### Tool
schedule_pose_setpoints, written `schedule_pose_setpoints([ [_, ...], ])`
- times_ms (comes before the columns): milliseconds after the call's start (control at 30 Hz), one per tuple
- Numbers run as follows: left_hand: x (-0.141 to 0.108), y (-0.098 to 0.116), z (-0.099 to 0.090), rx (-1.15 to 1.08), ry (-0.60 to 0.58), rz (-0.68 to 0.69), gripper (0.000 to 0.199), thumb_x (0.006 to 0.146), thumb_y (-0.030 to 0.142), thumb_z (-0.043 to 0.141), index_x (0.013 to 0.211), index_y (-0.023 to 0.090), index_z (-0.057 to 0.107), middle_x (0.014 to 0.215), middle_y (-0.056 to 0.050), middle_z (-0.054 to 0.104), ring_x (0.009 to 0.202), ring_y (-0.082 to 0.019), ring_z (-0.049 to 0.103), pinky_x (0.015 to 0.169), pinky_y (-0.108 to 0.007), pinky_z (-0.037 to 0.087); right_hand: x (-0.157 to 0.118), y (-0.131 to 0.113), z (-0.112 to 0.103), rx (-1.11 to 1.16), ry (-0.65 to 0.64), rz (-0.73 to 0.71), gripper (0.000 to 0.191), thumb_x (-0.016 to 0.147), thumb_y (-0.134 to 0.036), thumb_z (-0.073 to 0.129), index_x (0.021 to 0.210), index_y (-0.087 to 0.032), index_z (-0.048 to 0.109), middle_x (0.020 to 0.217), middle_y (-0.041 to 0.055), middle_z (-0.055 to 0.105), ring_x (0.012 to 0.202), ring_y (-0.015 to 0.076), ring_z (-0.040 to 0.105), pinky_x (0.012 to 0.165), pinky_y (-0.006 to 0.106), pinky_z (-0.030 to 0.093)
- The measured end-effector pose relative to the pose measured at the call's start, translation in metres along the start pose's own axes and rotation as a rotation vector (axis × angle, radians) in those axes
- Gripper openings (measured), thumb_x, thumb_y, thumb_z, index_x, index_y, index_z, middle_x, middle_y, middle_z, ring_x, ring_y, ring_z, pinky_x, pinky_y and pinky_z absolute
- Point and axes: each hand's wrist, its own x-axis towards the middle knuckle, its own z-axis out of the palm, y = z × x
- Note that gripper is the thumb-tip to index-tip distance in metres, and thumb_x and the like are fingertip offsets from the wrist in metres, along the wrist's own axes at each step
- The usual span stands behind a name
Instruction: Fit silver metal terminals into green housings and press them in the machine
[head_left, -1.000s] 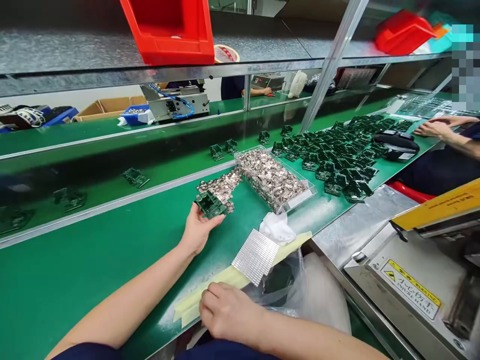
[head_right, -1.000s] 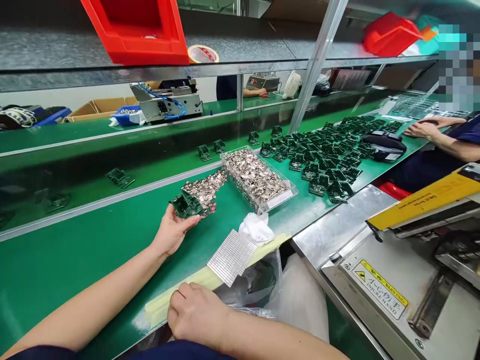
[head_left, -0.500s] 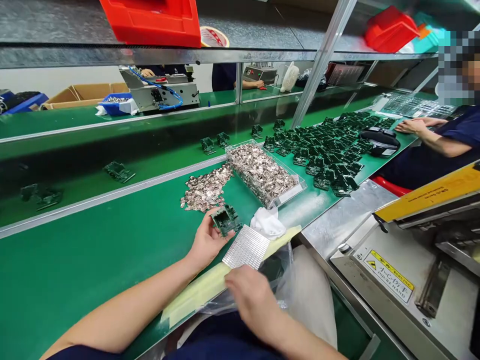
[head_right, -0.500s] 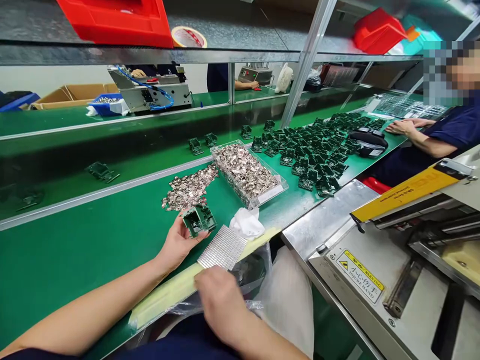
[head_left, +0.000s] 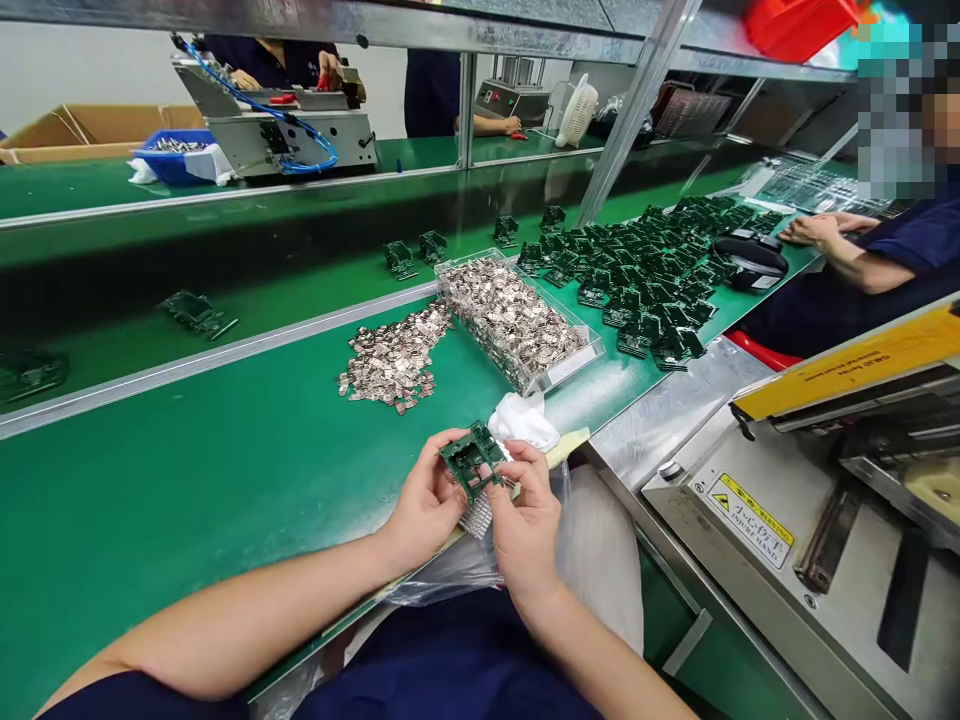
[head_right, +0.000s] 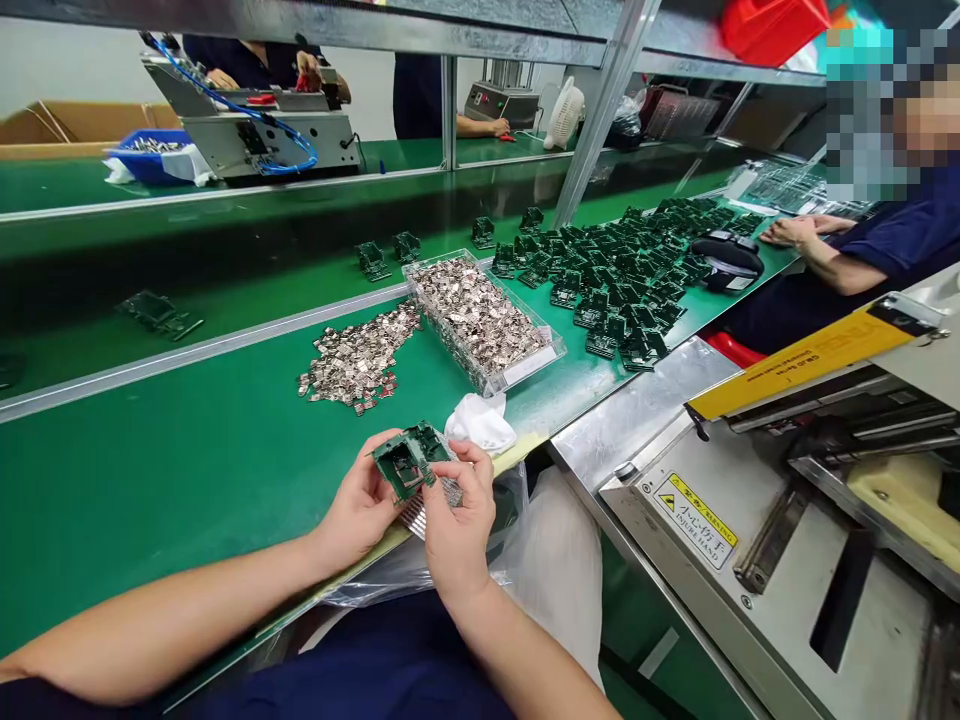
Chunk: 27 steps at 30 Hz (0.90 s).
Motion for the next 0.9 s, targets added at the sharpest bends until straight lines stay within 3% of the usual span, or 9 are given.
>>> schedule_pose_setpoints([
  [300, -0.006, -0.006, -0.001, 0.019, -0.015, -0.056, 0.033, 0.086, 0.03, 0.063, 0.118, 0.028, 0.054, 0.101, -0.004, 0.064, 0.084, -0.015, 0.063, 0.073, -0.025, 0.053, -0.002, 0.002, 0.003, -0.103, 0.028, -0.078, 0.008, 0.086, -0.023, 0.059, 0.081, -0.02, 0.062, 0.115, 0.0098, 0.054, 0.112, 0.025, 0.052, 0.099, 0.046, 0.041],
  [467, -0.004, -0.003, 0.0, 0.047, 0.012, -0.04, 0.031, 0.085, 0.028, 0.064, 0.115, 0.027, 0.055, 0.096, -0.004, 0.066, 0.081, -0.016, 0.065, 0.071, -0.025, 0.054, -0.002, 0.002, -0.001, -0.096, -0.001, -0.082, 0.006, 0.087, -0.023, 0.059, 0.083, -0.02, 0.061, 0.11, 0.0084, 0.055, 0.108, 0.0237, 0.054, 0.097, 0.043, 0.042],
  [633, -0.004, 0.0, 0.002, 0.062, 0.025, -0.042, 0.031, 0.084, 0.027, 0.066, 0.113, 0.027, 0.057, 0.095, -0.003, 0.067, 0.081, -0.015, 0.064, 0.07, -0.023, 0.053, -0.003, 0.0, -0.007, 0.073, -0.099, 0.029, 0.007, 0.088, -0.022, 0.058, 0.093, -0.019, 0.061, 0.094, 0.0051, 0.06, 0.09, 0.0194, 0.058, 0.08, 0.033, 0.048],
  [767, -0.007, 0.0, 0.002, 0.114, -0.009, -0.08, 0.032, 0.085, 0.025, 0.063, 0.116, 0.023, 0.056, 0.096, -0.003, 0.067, 0.079, -0.014, 0.063, 0.068, -0.022, 0.052, -0.003, -0.002, -0.007, 0.216, -0.072, 0.165, 0.01, 0.081, -0.024, 0.067, 0.087, -0.019, 0.061, 0.085, 0.0028, 0.061, 0.082, 0.0179, 0.059, 0.075, 0.03, 0.049],
  [900, -0.01, 0.0, 0.001, 0.143, -0.028, -0.083, 0.031, 0.087, 0.019, 0.059, 0.117, 0.022, 0.054, 0.096, -0.003, 0.066, 0.078, -0.012, 0.062, 0.068, -0.02, 0.051, -0.001, -0.002, -0.005, 0.292, -0.045, 0.192, 0.011, 0.077, -0.024, 0.071, 0.079, -0.019, 0.062, 0.083, 0.0028, 0.061, 0.08, 0.0176, 0.059, 0.074, 0.029, 0.05],
])
